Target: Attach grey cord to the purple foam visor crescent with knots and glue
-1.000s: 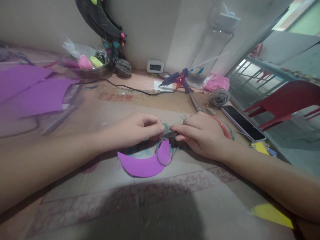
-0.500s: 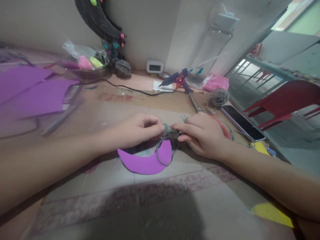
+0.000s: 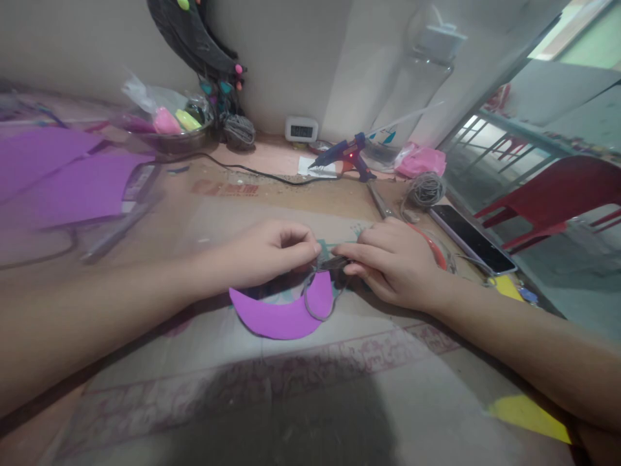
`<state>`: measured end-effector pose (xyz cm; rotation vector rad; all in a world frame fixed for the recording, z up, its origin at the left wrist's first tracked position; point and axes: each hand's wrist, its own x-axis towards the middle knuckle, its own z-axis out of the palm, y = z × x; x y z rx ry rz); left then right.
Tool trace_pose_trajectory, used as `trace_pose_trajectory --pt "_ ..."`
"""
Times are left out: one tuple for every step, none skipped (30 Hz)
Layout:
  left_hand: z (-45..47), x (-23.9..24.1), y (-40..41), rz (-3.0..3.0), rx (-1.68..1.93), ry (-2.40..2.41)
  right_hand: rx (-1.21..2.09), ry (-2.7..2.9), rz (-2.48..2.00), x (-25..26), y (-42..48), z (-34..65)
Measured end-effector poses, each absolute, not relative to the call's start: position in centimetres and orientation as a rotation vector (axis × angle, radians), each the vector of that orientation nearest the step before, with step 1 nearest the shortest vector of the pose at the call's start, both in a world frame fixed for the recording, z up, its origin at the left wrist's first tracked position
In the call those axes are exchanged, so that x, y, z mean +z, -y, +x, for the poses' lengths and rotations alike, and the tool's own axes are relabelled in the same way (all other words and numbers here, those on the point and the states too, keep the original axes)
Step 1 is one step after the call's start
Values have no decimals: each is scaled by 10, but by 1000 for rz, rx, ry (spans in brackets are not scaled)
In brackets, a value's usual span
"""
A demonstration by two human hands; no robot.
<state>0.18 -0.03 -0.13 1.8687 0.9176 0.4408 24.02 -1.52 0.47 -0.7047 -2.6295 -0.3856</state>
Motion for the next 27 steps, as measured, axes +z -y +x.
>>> trace_pose_trajectory --pt "2 -1 1 1853 434 -920 -368 2629 -701 5 15 241" --pt "1 -1 1 1839 430 -922 -349 2627 -696 5 15 241" --pt "1 0 2 1833 431 -924 -329 2626 -693 5 14 241" --pt "1 0 2 1834 432 -924 -312 2627 -692 4 14 242" --pt "1 0 2 1840 435 -924 -298 2629 -693 4 13 242" --pt "2 0 2 1850 438 -923 -291 2632 -696 4 13 242" --pt "2 -1 2 1860 440 -922 -292 2636 -696 4 13 242" --pt "2 -1 2 1869 441 -921 -300 2639 -695 4 13 242" --pt "2 -1 2 1874 442 -921 -315 2639 -691 4 13 242" --pt "3 -1 2 1878 440 -921 -337 2637 -688 5 14 241" --pt "3 -1 2 1883 439 -922 -368 2635 -683 5 14 241" --pt "3 -1 2 1887 436 -923 -407 2634 -678 5 15 241" --pt "3 0 3 1889 434 -925 -450 2634 -671 6 15 241" --pt "3 0 3 1889 432 -925 -493 2635 -664 7 16 240" --pt "3 0 3 1890 431 -925 -534 2637 -657 7 16 240" --pt "3 1 3 1890 433 -923 -569 2637 -651 8 17 240" --pt "3 1 3 1890 435 -923 -598 2635 -644 8 17 240" --pt "3 1 3 1892 437 -922 -618 2632 -638 8 17 240" --pt "3 1 3 1896 440 -921 -629 2629 -636 8 17 240" --pt "3 1 2 1898 444 -921 -634 2625 -638 8 17 240" --pt "3 1 2 1894 445 -922 -634 2626 -644 8 17 239" --pt "3 1 2 1887 446 -920 -630 2629 -654 7 17 239" --pt "3 0 1 1879 448 -917 -623 2632 -667 7 17 239" --pt "3 0 1 1872 449 -913 -616 2634 -676 6 17 239" --pt "3 0 1 1867 448 -913 -610 2636 -681 6 16 239" --pt "2 0 1 1866 447 -912 -606 2637 -682 5 16 239" --pt "2 0 1 1871 444 -912 -605 2639 -682 5 16 240"
